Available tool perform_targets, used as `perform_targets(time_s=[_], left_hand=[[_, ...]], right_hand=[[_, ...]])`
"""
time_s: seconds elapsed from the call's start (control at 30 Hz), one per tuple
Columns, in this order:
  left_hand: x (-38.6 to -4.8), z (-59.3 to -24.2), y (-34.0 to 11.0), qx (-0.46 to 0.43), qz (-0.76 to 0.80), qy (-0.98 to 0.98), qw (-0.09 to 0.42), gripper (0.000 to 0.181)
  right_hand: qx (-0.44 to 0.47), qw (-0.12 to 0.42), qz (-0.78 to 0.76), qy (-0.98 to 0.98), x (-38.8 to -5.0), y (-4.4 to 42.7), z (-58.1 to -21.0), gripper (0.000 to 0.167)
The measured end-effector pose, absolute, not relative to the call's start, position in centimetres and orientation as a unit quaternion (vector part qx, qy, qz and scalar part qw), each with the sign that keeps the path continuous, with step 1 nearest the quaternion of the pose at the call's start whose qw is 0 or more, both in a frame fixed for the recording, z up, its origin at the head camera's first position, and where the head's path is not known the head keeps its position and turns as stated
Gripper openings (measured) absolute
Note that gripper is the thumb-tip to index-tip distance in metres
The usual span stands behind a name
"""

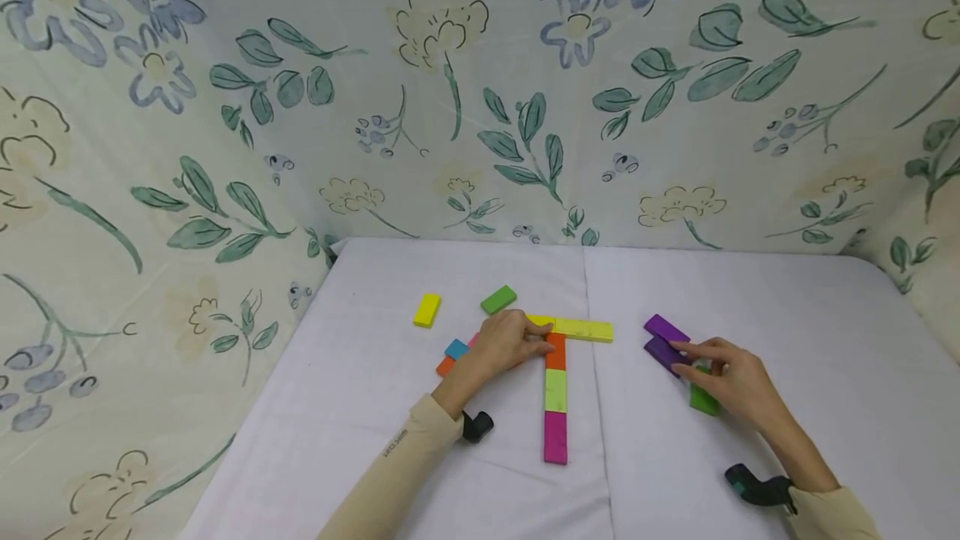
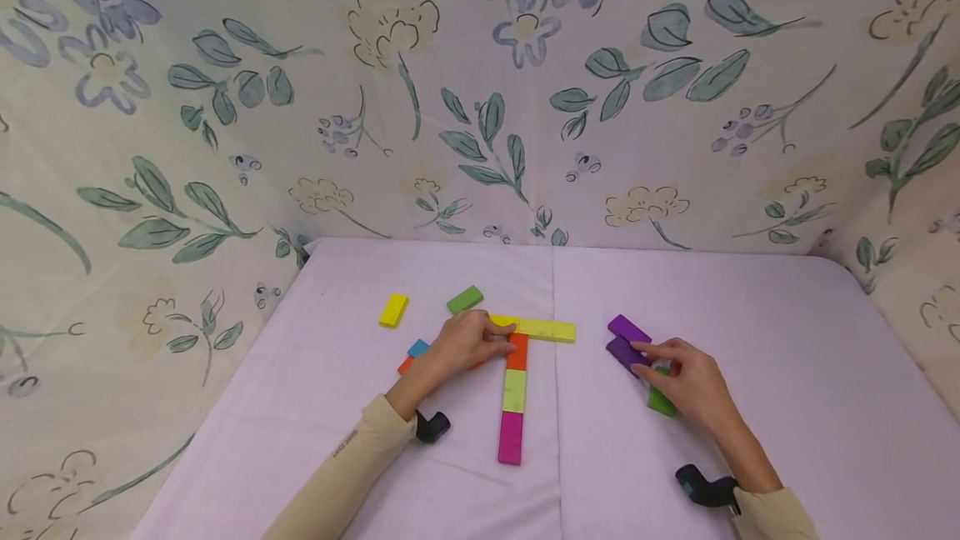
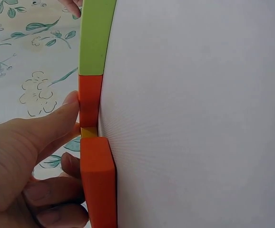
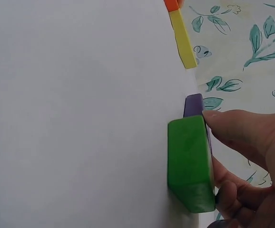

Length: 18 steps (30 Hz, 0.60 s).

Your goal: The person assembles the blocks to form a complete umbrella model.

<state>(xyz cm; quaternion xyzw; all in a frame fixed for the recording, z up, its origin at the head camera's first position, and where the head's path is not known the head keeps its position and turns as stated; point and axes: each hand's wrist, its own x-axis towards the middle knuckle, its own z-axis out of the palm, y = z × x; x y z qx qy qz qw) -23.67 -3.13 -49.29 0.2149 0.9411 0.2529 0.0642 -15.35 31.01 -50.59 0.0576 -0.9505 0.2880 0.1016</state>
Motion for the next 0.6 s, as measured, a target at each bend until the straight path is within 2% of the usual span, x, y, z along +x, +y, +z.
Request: perform_targets(time_s=[0.4, 0.6], left_hand=[[-23.64, -49.39, -3.19, 0.214, 0.257, 0.94, 0.059, 0.042], [-23.69, -49.37, -3.15, 0.21, 0.256, 0.941, 0.065, 0.042]], right_hand=[[0.063, 0.098, 0.268, -0.956, -15.35, 30.6, -50.85, 0.036], [0.119, 0.085, 0.264, -0.953, -15.64, 30.9, -50.65, 0.05]])
